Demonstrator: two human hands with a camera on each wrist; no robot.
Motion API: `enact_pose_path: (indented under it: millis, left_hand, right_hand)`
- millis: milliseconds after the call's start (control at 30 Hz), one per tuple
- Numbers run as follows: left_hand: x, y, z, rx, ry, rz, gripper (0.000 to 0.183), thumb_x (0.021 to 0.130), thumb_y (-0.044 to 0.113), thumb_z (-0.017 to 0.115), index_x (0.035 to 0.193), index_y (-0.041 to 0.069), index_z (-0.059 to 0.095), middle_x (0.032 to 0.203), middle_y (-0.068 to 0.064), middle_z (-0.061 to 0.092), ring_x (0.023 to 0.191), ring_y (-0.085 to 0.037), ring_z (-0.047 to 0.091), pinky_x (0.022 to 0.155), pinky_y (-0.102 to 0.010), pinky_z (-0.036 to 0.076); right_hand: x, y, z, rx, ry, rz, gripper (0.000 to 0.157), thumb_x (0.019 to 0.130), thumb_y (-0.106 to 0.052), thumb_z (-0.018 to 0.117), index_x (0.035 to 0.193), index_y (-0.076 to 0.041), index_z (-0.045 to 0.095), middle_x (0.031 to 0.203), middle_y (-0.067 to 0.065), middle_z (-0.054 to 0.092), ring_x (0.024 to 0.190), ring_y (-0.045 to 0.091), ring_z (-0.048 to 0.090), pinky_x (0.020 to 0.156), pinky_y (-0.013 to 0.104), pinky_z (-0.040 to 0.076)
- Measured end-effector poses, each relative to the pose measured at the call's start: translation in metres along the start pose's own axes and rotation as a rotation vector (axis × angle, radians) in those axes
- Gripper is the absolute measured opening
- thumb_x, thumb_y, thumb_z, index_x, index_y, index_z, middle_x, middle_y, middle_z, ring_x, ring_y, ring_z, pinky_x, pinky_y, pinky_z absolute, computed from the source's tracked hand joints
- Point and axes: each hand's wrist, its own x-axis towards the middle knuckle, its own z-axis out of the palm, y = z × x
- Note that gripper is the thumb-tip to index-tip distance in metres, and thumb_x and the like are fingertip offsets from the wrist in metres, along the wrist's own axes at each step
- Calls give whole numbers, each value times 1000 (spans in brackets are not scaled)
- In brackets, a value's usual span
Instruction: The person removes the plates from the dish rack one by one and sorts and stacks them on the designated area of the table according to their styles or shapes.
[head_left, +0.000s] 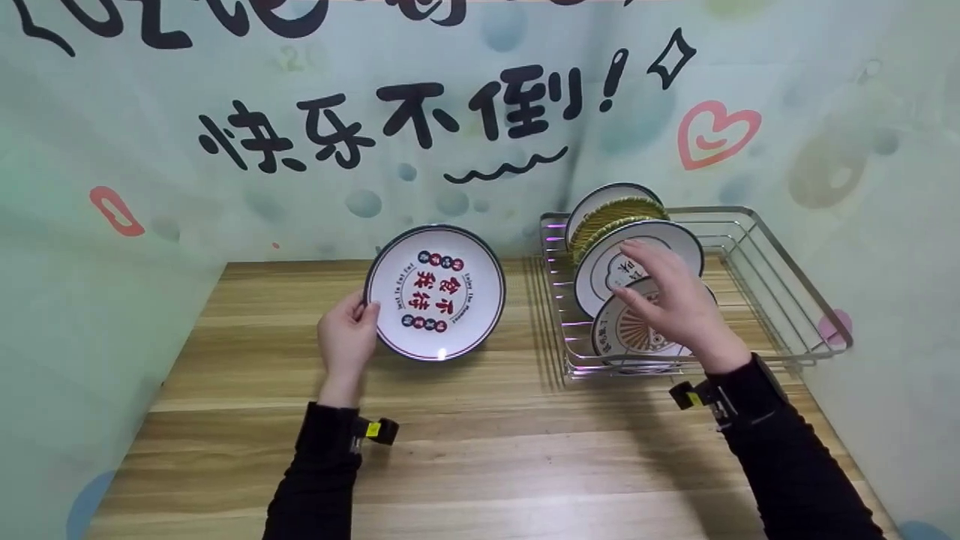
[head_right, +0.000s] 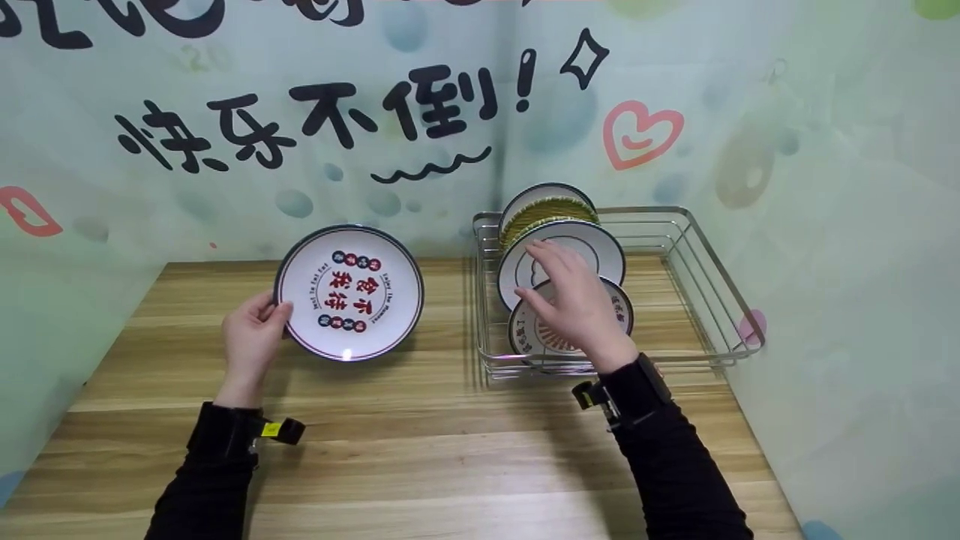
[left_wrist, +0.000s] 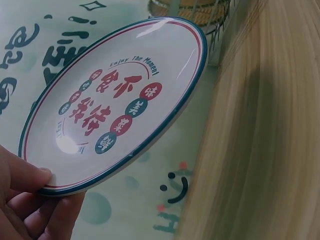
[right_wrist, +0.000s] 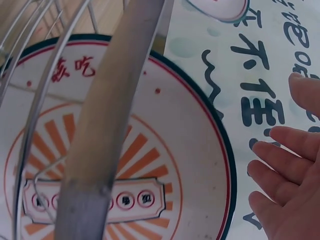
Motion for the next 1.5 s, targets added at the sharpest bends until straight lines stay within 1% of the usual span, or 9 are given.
enact_pose_path:
  millis: [167, 300, 600, 733, 900, 1000, 1067, 1300, 1500]
  left_hand:
    - [3, -11, -9, 13, -13, -65, 24, 89, 4, 68, 113, -1, 72, 100, -18, 73, 84, -27, 68, 66, -16, 48]
    - [5, -22, -14, 48, -6, -78, 22, 89, 3, 68, 110, -1, 73, 99, -19, 73, 84, -30, 68, 68, -23, 50]
    - [5, -39, -24, 46, -1, -135, 16, 90, 4, 66, 101, -4, 73, 95, -21, 73, 67, -8, 59, 55, -11, 45]
    - [7, -48, -29, 59, -8, -160, 13, 91, 5, 65, 96, -5, 72, 91, -21, 72, 66, -11, 59, 54, -11, 45]
    - [8, -56, -37, 63, -31, -210, 24, 93, 6, 63, 111, -8, 70, 106, -25, 70, 91, -29, 69, 74, -23, 57]
    - [10, -60, -42, 47, -45, -247, 30, 94, 7, 62, 119, -10, 65, 115, -28, 66, 106, -36, 66, 89, -37, 55]
    - [11, -62, -45, 38, -55, -284, 32, 94, 8, 61, 121, -9, 64, 118, -28, 65, 107, -36, 65, 90, -38, 55]
    - [14, -69, -54, -6, -73, -407, 34, 96, 11, 61, 126, -5, 63, 119, -26, 65, 79, -17, 65, 64, -17, 52]
    - [14, -77, -59, -43, -55, -433, 34, 95, 9, 61, 124, -7, 63, 118, -28, 65, 64, -6, 60, 59, -19, 53]
  right_hand:
    - [-2, 9, -6, -36, 18, -1, 59, 87, -14, 76, 138, 5, 51, 141, 24, 50, 132, 40, 43, 113, 55, 28]
    - [-2, 14, -11, -57, 44, -17, 59, 86, -10, 76, 137, 6, 52, 140, 26, 51, 132, 41, 43, 113, 55, 28]
    - [-2, 20, -19, -90, 70, -2, 57, 87, -7, 75, 137, 6, 52, 140, 25, 52, 132, 41, 43, 114, 55, 26]
    - [0, 23, -22, -99, 82, 4, 57, 87, -8, 75, 137, 5, 52, 138, 25, 53, 129, 41, 46, 112, 55, 28]
    - [2, 29, -25, -108, 97, -3, 57, 85, -7, 76, 136, 7, 53, 135, 27, 55, 126, 43, 48, 110, 57, 31]
    - [3, 33, -25, -109, 98, 5, 56, 86, -6, 76, 135, 7, 53, 135, 28, 54, 126, 44, 47, 110, 57, 30]
    - [4, 36, -26, -114, 96, 15, 56, 86, -6, 75, 136, 7, 52, 136, 28, 53, 126, 45, 47, 110, 58, 30]
    - [6, 41, -31, -126, 73, 58, 56, 88, -7, 73, 137, 7, 51, 136, 29, 52, 126, 46, 46, 111, 58, 29]
    - [9, 42, -35, -140, 67, 83, 53, 90, -10, 72, 136, 8, 52, 136, 29, 52, 127, 46, 45, 111, 56, 29]
